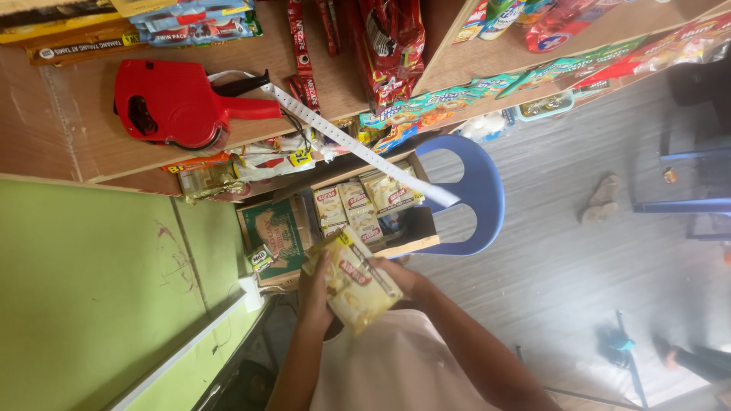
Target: Applying price tags to coffee sachets using a labeling gun and organizing them into a cardboard box.
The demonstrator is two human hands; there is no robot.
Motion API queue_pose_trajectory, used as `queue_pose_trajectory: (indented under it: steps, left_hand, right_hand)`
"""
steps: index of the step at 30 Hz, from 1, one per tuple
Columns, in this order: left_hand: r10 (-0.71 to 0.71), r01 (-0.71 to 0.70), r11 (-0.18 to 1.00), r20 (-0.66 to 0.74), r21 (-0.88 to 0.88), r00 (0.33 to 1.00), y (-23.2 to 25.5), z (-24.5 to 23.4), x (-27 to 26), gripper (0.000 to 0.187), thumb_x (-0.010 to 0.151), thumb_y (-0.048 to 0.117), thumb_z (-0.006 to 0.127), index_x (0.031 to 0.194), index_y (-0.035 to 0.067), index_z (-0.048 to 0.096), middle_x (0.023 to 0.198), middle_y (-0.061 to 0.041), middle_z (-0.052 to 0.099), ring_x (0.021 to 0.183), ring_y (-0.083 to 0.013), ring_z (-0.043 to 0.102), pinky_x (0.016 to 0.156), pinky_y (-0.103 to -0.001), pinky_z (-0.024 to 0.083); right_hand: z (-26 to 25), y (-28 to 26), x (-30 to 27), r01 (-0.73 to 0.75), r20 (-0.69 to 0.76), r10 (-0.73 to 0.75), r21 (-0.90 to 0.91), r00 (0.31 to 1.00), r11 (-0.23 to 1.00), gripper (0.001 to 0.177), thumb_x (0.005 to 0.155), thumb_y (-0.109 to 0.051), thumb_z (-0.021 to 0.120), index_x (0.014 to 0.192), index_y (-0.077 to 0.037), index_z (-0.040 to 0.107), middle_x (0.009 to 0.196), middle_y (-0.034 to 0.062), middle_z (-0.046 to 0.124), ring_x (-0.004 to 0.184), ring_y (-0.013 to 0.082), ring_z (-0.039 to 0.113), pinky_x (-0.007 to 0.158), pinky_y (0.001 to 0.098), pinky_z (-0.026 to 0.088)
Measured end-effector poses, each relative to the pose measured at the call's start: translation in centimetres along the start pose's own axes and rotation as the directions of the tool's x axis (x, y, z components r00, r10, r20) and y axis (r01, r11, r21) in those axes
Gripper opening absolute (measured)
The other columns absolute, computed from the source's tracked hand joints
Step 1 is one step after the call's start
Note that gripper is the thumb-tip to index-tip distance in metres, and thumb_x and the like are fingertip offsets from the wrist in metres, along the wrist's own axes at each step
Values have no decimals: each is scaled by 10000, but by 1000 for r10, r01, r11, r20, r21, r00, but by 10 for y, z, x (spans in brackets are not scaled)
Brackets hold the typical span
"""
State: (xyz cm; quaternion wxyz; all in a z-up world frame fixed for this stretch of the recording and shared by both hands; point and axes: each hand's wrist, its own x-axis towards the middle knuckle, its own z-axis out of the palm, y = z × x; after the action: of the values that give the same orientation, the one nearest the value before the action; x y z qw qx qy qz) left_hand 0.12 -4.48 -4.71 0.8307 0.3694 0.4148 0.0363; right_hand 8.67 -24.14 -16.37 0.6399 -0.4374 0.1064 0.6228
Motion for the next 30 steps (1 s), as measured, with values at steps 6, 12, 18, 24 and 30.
queue_pose_trajectory:
  steps: [6, 12, 18, 24, 30]
  left_hand:
    - [-272, 180, 934, -285, -308, 919, -40, 29, 63, 558, 910, 482, 672, 1288, 89, 553, 1105, -110, 692, 866, -202, 746, 749, -377, 667]
    - [-35, -27, 988, -385, -152, 922, -79, 56, 90, 464, 908, 506, 642, 1170, 123, 653, 1111, -110, 690, 865, -208, 699, 673, -376, 593]
    - [-196, 211, 970, -124, 122, 973, -148, 35, 142, 603, 900, 407, 744, 1356, 101, 496, 1202, -105, 649, 1113, -175, 658, 943, -261, 587]
    - [-262, 143, 832, 152, 536, 953, -197, 37, 202, 684, 963, 506, 677, 1433, 45, 490, 1306, -120, 625, 1194, -214, 583, 1031, -429, 457]
    - [-314, -87, 322, 193, 943, 929, -207, 34, 214, 771, 1048, 625, 329, 1200, -5, 746, 1173, -263, 749, 999, -335, 734, 975, -481, 545]
  right_hand:
    - [35, -75, -37, 356, -147, -358, -38, 922, 934, 906, 840, -489, 610, 1570, -77, 265, 1409, 138, 537, 1213, 290, 622, 954, 453, 574]
    - [-35, -60, -18, 419, -331, -439, -132, 835, 898, 820, 890, -197, 703, 1569, -28, 274, 1390, 217, 544, 1252, 295, 595, 1045, 434, 510]
    - [-90, -101, -39, 277, -367, -399, -342, 840, 898, 732, 921, -242, 707, 1542, 5, 408, 1291, 181, 664, 1141, 252, 664, 980, 413, 538]
    - [-144, -107, -20, 130, -427, -339, -447, 838, 885, 841, 860, -235, 726, 1581, -114, 308, 1294, 180, 668, 1128, 255, 679, 964, 410, 558]
    - [-157, -110, 24, -2, -449, -338, -604, 827, 797, 854, 836, -207, 712, 1587, -134, 313, 1293, 177, 658, 1126, 272, 673, 949, 405, 567]
